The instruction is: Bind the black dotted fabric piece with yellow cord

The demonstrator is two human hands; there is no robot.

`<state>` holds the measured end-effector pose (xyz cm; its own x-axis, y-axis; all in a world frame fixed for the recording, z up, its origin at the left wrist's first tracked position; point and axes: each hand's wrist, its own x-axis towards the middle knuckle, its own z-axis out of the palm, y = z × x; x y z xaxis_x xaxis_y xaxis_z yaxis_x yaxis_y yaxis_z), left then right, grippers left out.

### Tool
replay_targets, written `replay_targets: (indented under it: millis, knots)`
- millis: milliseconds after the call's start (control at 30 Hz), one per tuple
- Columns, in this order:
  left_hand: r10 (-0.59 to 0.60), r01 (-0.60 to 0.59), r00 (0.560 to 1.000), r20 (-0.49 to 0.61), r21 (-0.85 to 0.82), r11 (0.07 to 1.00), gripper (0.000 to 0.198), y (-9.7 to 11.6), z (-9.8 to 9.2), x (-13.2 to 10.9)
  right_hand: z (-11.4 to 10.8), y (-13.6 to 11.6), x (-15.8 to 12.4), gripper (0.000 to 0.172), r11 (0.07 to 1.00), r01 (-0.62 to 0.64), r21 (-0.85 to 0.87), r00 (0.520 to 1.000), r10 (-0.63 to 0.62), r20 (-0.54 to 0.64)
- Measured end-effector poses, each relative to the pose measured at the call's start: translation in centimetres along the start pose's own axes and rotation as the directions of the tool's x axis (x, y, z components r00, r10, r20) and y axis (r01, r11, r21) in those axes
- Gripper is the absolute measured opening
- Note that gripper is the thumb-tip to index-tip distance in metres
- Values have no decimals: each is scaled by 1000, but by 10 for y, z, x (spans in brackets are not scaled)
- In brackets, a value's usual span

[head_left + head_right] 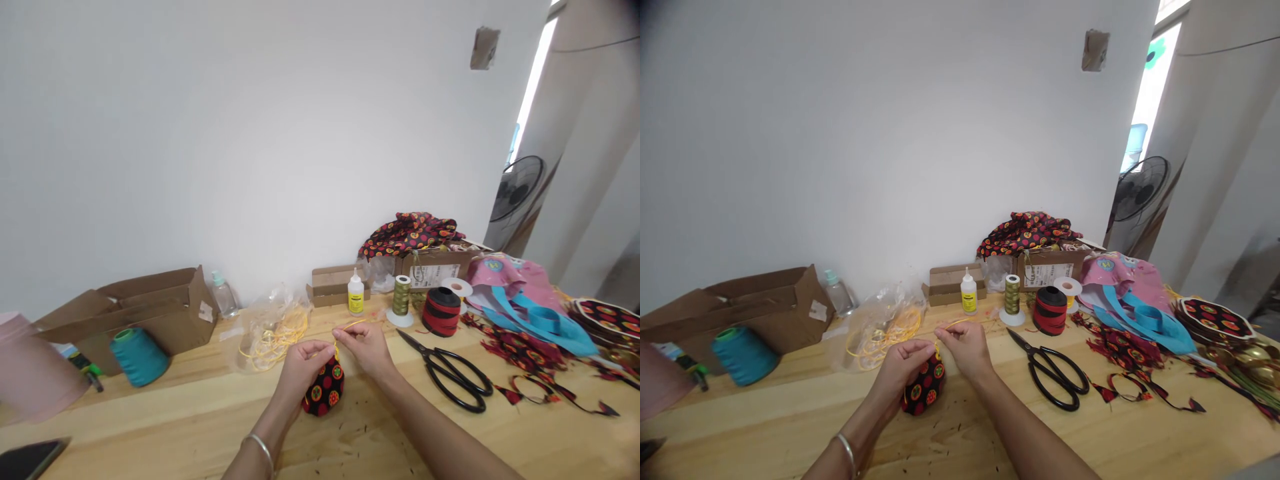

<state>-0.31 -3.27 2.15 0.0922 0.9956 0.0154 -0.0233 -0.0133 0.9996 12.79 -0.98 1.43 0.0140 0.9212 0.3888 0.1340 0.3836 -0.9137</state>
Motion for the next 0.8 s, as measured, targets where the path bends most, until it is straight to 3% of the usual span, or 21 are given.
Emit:
replay_targets:
  millis: [200, 633, 800]
  knots:
    - [55, -53, 998, -24, 77, 996, 16, 0, 4, -4, 0, 6, -1, 25, 998, 5, -68, 1000, -4, 8]
    - [16, -14, 1000, 18, -101, 995, 20, 4, 4, -4, 1, -1, -1, 23, 1000, -6, -23, 1000, 6, 5]
    - [26, -26, 1000, 3, -65, 998, 21, 5, 3, -4, 1, 0, -1, 25, 999, -31, -17, 1000, 31, -2]
